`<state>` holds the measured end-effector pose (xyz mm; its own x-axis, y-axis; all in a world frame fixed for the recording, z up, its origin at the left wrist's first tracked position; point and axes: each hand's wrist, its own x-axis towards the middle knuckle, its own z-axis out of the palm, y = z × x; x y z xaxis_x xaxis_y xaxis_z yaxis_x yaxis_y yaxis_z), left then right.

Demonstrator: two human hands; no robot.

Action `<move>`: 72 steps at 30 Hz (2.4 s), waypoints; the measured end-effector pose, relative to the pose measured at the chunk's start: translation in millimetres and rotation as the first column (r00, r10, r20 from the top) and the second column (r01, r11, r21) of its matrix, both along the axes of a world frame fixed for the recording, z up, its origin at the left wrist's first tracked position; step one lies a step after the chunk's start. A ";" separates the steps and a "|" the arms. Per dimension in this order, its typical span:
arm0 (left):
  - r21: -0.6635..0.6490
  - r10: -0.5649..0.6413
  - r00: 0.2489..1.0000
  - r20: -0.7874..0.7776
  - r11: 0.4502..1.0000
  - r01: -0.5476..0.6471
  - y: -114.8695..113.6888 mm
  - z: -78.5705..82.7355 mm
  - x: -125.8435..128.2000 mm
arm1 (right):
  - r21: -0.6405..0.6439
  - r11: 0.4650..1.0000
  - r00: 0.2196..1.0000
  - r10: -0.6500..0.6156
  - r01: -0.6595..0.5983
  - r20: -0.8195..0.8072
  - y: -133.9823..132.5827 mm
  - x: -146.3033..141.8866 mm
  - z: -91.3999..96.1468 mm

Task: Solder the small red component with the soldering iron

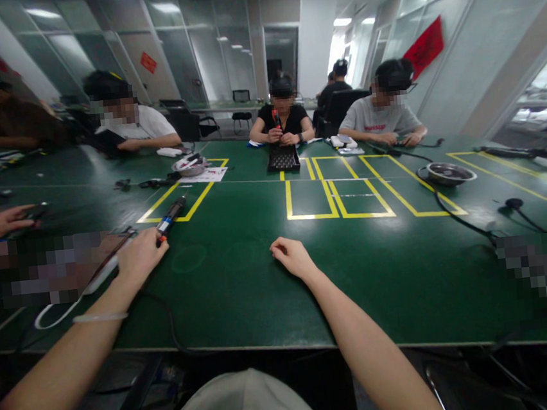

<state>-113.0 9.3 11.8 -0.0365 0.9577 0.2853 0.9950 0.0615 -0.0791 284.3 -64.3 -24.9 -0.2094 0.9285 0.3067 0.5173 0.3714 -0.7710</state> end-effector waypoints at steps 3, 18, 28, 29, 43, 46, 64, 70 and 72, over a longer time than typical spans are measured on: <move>-0.009 0.050 0.999 0.005 0.999 -0.050 -3.5 2.9 3.7 | -0.004 1.000 1.000 0.005 -0.005 -0.003 1.0 -0.2 -2.1; 0.035 -0.208 0.335 0.919 0.889 0.456 -15.2 4.8 90.0 | -0.046 0.999 0.994 0.015 -0.020 -0.108 -2.3 -0.7 2.3; 0.032 -0.109 0.063 0.992 0.701 0.713 -46.8 -5.7 206.5 | -0.203 0.964 0.923 0.083 -0.170 -0.377 0.2 -5.9 4.2; 0.038 -0.118 0.062 0.991 0.692 0.720 -46.8 -9.4 207.1 | -0.212 0.960 0.914 0.088 -0.184 -0.396 0.3 -6.9 4.2; 0.042 -0.103 0.042 0.994 0.694 0.719 -41.4 -32.4 201.7 | -0.236 0.940 0.860 0.100 -0.247 -0.500 1.1 -12.7 -3.1; 0.013 -0.089 0.065 0.994 0.682 0.731 -41.5 -31.1 199.1 | -0.229 0.947 0.869 0.088 -0.224 -0.487 1.4 -12.8 -2.4; 0.111 -0.432 0.236 0.871 0.640 0.761 -54.1 -19.5 191.6 | -0.137 0.965 0.879 0.139 -0.223 -0.457 4.3 -9.6 -7.3; 0.119 -0.436 0.222 0.872 0.629 0.768 -55.7 -16.7 192.1 | -0.135 0.964 0.876 0.146 -0.231 -0.459 4.3 -9.4 -8.8; 0.118 -0.437 0.225 0.871 0.631 0.767 -55.5 -16.7 192.0 | -0.148 0.961 0.878 0.142 -0.232 -0.457 4.2 -9.4 -8.7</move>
<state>79.0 -46.3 -4.8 0.5546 0.8031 0.2178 0.3187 -0.4468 0.8359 274.9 -60.1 -33.6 -0.2713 0.9353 0.2271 0.0455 0.2482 -0.9676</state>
